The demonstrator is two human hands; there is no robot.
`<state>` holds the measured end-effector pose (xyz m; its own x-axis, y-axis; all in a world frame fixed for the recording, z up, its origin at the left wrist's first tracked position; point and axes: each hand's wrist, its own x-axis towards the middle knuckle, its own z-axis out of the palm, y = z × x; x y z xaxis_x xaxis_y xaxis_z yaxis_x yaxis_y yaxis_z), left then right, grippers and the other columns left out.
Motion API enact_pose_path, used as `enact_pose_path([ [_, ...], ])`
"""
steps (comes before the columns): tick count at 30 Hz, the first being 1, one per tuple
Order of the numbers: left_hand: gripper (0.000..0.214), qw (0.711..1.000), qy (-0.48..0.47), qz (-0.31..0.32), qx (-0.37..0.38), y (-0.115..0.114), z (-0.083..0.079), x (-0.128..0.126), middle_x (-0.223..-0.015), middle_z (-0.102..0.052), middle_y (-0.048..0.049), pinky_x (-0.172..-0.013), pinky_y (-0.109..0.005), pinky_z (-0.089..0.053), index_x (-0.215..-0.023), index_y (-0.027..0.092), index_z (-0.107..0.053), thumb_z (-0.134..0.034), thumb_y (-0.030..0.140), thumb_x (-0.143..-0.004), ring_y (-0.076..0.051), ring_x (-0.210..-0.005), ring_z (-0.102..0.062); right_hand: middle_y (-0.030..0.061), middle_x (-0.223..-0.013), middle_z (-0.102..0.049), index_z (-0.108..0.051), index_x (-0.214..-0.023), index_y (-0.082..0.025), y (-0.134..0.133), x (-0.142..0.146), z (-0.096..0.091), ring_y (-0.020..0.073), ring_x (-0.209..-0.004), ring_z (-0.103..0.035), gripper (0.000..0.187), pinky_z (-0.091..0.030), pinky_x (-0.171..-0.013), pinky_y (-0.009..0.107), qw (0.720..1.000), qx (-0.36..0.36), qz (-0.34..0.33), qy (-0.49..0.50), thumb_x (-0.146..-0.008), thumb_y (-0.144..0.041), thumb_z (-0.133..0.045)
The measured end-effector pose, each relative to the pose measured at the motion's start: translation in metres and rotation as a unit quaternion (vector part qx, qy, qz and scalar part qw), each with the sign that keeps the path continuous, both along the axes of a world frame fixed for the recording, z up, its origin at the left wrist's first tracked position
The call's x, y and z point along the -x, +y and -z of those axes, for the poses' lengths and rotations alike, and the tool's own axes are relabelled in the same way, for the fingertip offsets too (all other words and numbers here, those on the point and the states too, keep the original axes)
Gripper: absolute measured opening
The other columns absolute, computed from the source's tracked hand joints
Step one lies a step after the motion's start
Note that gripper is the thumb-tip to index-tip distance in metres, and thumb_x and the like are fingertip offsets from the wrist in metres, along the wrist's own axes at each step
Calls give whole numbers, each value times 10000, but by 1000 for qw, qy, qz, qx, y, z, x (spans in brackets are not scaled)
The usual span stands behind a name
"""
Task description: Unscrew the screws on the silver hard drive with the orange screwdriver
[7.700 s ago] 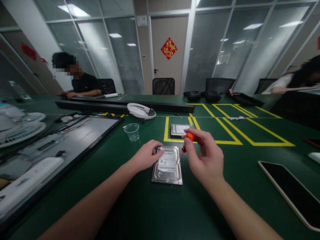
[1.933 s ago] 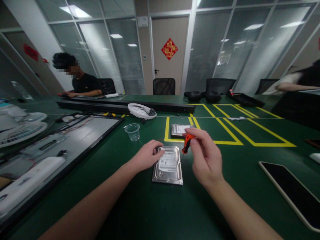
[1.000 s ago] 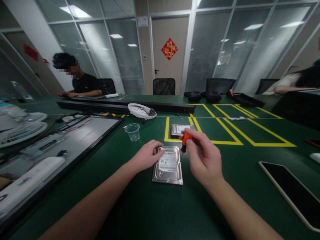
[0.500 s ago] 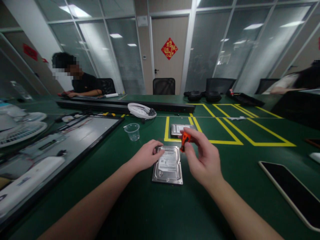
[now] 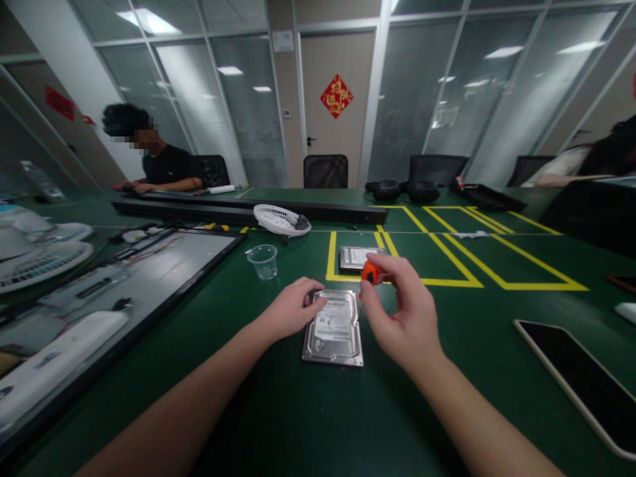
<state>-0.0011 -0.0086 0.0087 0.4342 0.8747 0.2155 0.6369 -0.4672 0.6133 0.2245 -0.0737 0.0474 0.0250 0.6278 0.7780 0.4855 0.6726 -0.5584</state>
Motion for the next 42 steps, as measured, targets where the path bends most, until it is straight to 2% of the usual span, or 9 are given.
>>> enact_pose_path([
  [5, 348, 1000, 0, 2, -11, 1, 2, 0, -1112, -667, -97, -879, -373, -532, -1197, 166, -716, -581, 405, -984, -232, -942, -652, 90, -1273, -704, -608, -1367, -293, -4, 2, 2, 253, -1149, -700, 410, -560, -1014, 500, 998, 32, -35, 35, -972, -185, -610],
  [12, 343, 1000, 6, 0, -9, 1, 0, -1, -1140, -672, -105, -907, -384, -532, -1207, 170, -711, -586, 397, -982, -243, -983, -652, 68, -1147, -686, -633, -1339, -296, 2, 1, 2, 227, -985, -683, 454, -581, -881, 435, 1000, -9, 0, 5, -904, -190, -708],
  [16, 337, 1000, 1, -1, -8, 1, 0, -1, -1134, -670, -101, -897, -379, -533, -1205, 176, -713, -586, 392, -980, -247, -991, -655, 59, -1083, -663, -641, -1307, -299, 4, 0, 1, 227, -938, -652, 448, -578, -856, 440, 1000, -12, 11, -10, -881, -203, -743],
  [21, 341, 1000, -1, 2, -7, 1, 1, 0, -1126, -667, -98, -888, -371, -530, -1206, 176, -713, -579, 397, -985, -242, -977, -658, 72, -1147, -670, -632, -1323, -291, 1, 0, 0, 231, -991, -665, 434, -577, -888, 442, 1000, -3, 5, -4, -906, -201, -709],
  [24, 350, 1000, 0, 3, -6, 1, 1, 0, -1133, -663, -99, -880, -374, -533, -1209, 175, -712, -575, 409, -988, -241, -972, -656, 84, -1237, -691, -623, -1339, -296, -2, 1, 1, 245, -1079, -692, 393, -576, -952, 469, 999, 14, -18, 23, -956, -207, -641],
  [27, 355, 1000, 0, 1, -4, 1, 0, 0, -1128, -661, -97, -870, -371, -534, -1214, 174, -711, -574, 412, -988, -232, -944, -656, 83, -1238, -706, -623, -1343, -297, -4, 2, 1, 244, -1104, -706, 368, -566, -995, 485, 998, 29, -35, 41, -986, -210, -600],
  [34, 343, 1000, 0, 2, -9, 1, 1, 0, -1133, -662, -96, -874, -368, -530, -1207, 175, -710, -580, 404, -987, -231, -948, -653, 66, -1135, -669, -634, -1322, -290, 2, 1, 2, 220, -990, -668, 431, -573, -875, 423, 1000, -11, -1, 5, -911, -183, -709],
  [38, 343, 1000, 0, 2, -10, 2, 2, -1, -1127, -662, -97, -865, -362, -526, -1205, 171, -712, -581, 401, -987, -229, -941, -651, 68, -1109, -652, -638, -1301, -280, 3, -1, 1, 226, -989, -646, 438, -559, -891, 432, 1000, -7, 3, -8, -888, -179, -742],
  [42, 340, 1000, 2, 0, -9, 2, 2, -1, -1123, -661, -91, -845, -360, -522, -1195, 173, -717, -582, 404, -986, -219, -906, -645, 76, -1172, -657, -625, -1332, -292, 0, 0, 0, 228, -1034, -655, 433, -559, -906, 428, 1000, 2, -8, 0, -920, -178, -696],
])
